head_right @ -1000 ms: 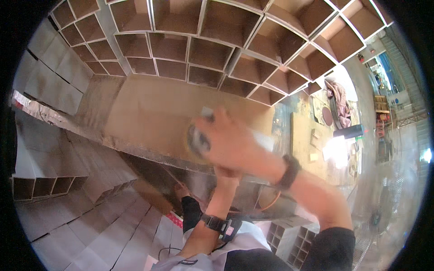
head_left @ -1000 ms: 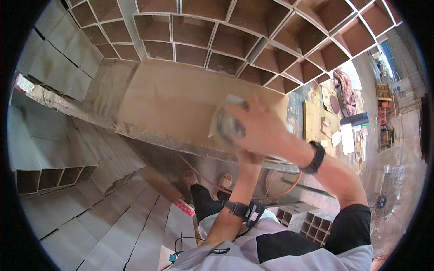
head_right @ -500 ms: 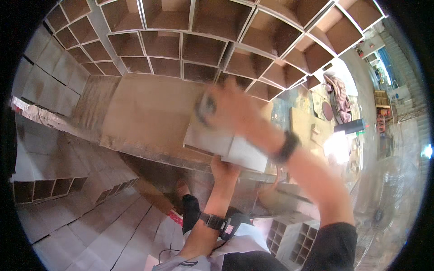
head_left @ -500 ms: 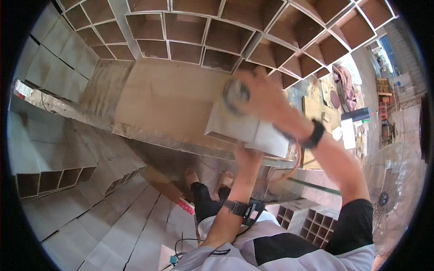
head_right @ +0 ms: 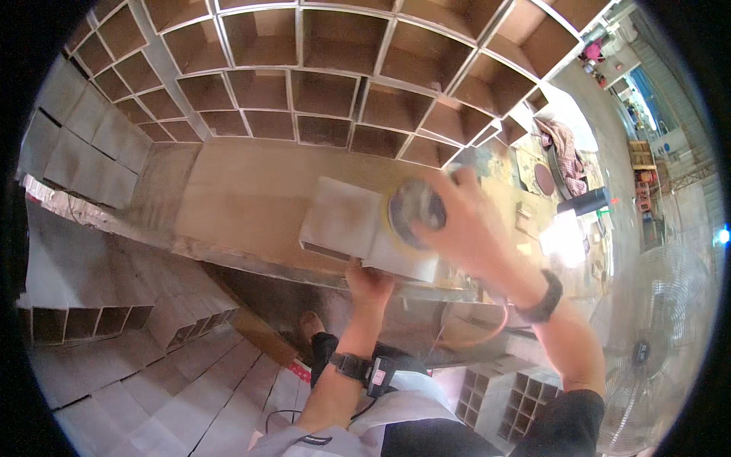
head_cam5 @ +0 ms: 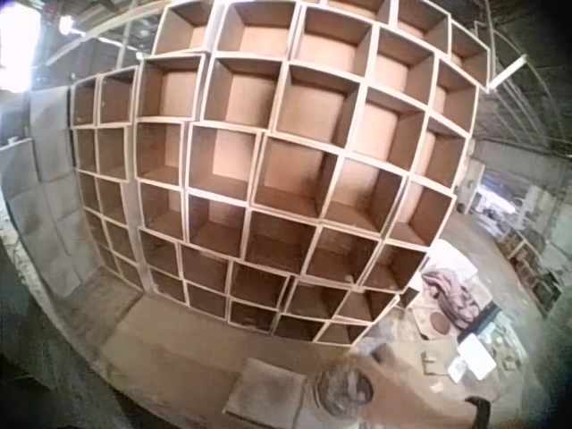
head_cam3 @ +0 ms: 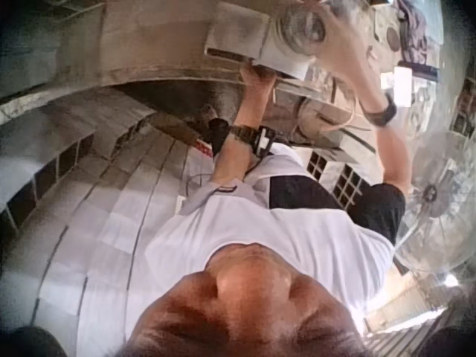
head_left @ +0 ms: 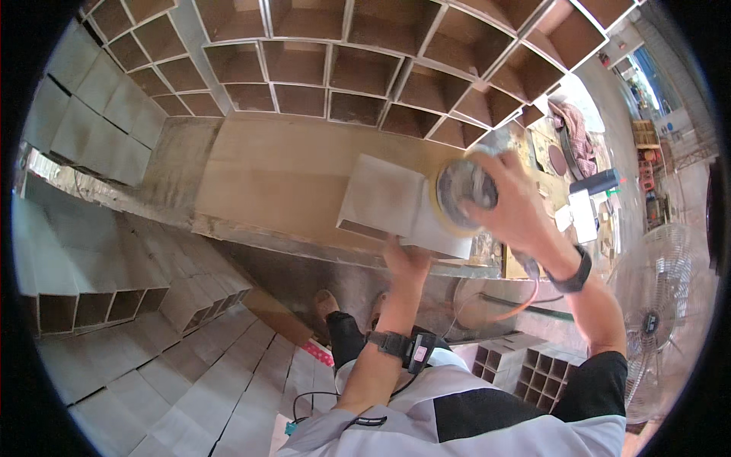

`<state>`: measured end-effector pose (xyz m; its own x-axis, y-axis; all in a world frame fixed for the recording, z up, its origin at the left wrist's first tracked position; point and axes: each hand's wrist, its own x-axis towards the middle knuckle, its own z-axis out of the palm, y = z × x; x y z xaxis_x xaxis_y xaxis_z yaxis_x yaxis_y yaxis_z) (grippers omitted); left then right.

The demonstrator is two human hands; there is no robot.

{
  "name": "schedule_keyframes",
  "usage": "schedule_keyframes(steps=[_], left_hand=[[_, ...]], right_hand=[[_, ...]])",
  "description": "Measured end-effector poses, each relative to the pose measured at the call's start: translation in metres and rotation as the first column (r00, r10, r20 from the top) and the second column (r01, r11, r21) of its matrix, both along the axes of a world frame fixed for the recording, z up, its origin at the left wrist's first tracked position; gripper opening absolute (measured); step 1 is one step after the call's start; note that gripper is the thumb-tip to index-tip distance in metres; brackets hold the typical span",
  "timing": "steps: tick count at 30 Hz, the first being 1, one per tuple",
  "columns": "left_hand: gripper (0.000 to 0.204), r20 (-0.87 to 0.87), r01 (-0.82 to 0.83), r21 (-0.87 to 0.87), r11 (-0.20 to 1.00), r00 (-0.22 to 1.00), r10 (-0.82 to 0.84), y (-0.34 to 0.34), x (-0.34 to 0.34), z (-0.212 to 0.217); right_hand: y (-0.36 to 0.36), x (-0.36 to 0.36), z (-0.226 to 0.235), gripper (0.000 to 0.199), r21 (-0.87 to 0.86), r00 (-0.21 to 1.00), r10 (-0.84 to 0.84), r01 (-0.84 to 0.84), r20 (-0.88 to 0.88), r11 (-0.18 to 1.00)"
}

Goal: The person uses a handheld orbital sander to smooth the surfaces of small white wooden boxes. They repeatedly pick up a box, sand its faces, and place it into a wall-mounted grid shelf. The process continues with multiple boxes throughout the clip.

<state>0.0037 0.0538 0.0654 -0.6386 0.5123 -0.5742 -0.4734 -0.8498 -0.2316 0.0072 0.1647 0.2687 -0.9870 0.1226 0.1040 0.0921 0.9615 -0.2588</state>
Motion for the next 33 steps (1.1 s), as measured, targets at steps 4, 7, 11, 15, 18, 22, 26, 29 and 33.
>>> schedule_keyframes(steps=[4, 7, 11, 15, 18, 22, 26, 29, 33], left_hand=[[0.045, -0.079, -0.015, -0.024, 1.0, 0.997, 0.014, 0.002, 0.003, 0.003], [0.045, -0.01, 0.013, -0.079, 0.997, 1.0, -0.014, -0.001, 0.005, 0.011], [0.038, -0.068, -0.035, 0.159, 0.987, 0.997, 0.046, -0.002, 0.006, -0.016], [0.043, -0.336, -0.026, 0.224, 0.974, 0.936, 0.102, 0.006, 0.01, -0.063], [0.044, -0.012, 0.027, -0.028, 0.999, 1.0, -0.027, -0.001, 0.004, -0.01], [0.044, -0.373, -0.018, 0.068, 0.997, 0.927, 0.042, 0.001, 0.004, -0.031], [0.043, -0.01, 0.013, -0.007, 1.0, 1.0, -0.013, 0.0, 0.0, -0.011], [0.042, 0.025, 0.024, -0.091, 0.996, 0.999, -0.022, 0.002, -0.006, 0.003], [0.043, -0.181, 0.028, -0.109, 0.994, 0.982, -0.047, 0.001, 0.011, -0.033]], right_hand=[[-0.009, 0.035, -0.018, 0.053, 0.0, 0.981, 0.002, -0.002, 0.195, 1.0], [0.002, 0.021, -0.038, 0.051, 0.004, 0.997, 0.013, -0.014, 0.08, 1.0], [0.008, 0.001, -0.044, 0.049, -0.02, 1.0, 0.001, -0.001, -0.022, 1.0], [-0.009, 0.019, -0.044, 0.048, 0.089, 0.998, 0.038, -0.042, 0.052, 0.995], [0.01, 0.01, -0.045, 0.05, -0.026, 0.997, -0.069, 0.07, 0.039, 0.997], [-0.006, 0.033, -0.04, 0.049, 0.008, 0.997, 0.052, -0.052, 0.064, 0.999], [0.023, 0.014, -0.039, 0.049, -0.02, 0.993, -0.067, 0.069, 0.101, 0.997], [0.013, 0.028, -0.029, 0.049, -0.046, 0.995, -0.012, 0.017, 0.104, 0.999], [-0.004, 0.028, -0.035, 0.044, -0.009, 0.998, -0.004, 0.005, 0.067, 1.0]])
